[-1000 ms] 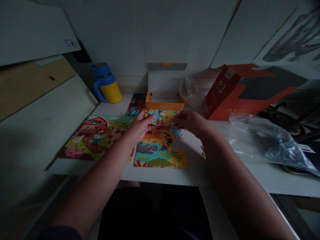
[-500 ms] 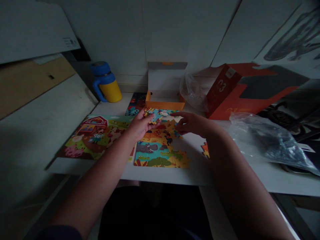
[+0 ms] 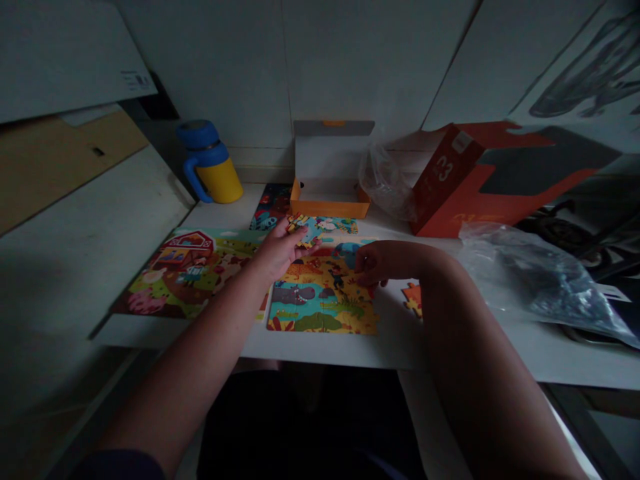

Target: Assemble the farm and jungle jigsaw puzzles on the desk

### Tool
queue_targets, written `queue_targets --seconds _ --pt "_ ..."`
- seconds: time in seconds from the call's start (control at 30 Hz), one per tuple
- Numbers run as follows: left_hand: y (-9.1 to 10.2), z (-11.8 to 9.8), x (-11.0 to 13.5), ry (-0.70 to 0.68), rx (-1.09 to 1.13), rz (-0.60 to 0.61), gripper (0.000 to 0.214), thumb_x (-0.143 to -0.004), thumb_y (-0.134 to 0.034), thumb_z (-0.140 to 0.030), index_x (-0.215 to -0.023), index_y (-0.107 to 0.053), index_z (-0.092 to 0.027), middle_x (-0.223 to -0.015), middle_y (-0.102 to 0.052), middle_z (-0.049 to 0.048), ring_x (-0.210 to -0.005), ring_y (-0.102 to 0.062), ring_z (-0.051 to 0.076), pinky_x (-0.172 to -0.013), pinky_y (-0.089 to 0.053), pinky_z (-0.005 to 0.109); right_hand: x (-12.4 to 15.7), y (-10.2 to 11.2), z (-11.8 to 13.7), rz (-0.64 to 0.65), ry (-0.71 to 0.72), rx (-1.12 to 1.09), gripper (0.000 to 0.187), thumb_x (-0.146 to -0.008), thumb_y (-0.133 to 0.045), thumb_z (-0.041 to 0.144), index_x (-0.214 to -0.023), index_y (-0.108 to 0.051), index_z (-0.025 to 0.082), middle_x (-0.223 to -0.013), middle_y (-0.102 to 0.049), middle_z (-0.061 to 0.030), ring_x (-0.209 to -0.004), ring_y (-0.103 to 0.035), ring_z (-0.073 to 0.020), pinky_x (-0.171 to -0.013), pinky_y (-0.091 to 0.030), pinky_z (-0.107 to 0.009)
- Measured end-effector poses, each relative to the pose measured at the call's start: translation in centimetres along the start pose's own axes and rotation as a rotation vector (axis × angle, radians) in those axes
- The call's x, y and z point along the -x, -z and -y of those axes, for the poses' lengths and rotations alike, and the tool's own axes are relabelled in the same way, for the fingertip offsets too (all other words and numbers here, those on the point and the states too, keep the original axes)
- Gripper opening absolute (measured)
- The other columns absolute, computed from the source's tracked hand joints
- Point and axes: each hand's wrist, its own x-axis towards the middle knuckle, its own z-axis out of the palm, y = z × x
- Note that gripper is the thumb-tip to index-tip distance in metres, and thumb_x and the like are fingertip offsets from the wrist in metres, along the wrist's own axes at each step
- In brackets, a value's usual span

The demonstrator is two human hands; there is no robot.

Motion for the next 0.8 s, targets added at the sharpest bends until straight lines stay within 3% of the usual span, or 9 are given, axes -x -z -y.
queue_targets --seconds 0.4,0.8 --pt "-0.1 0.0 0.0 0.010 -0.005 -0.019 0.035 -0.087 -0.082 -0.018 -0.115 -0.062 -0.021 -0.122 -0.074 0.0076 -0.108 -0.078 0.026 -0.092 -0.068 0.046 -0.7 -0.5 -0.9 -0.012 -0.161 -0.173 0.027 -0.073 -0.088 0.038 -0.082 -0.067 0.023 -0.081 -0.080 -0.0031 -0.081 -0.079 -0.0239 -0.070 -0.061 -0.031" --pt "-0.7 -0.3 0.6 0.062 0.002 -0.017 0.035 -0.086 -0.076 -0.011 -0.118 -0.063 -0.019 -0.114 -0.077 0.0069 -0.098 -0.079 0.023 -0.090 -0.068 0.045 -0.3 -0.3 -0.4 -0.097 -0.156 0.155 0.027 -0.078 -0.086 0.041 -0.084 -0.068 0.023 -0.072 -0.076 -0.0018 -0.065 -0.071 -0.0186 -0.054 -0.046 -0.026"
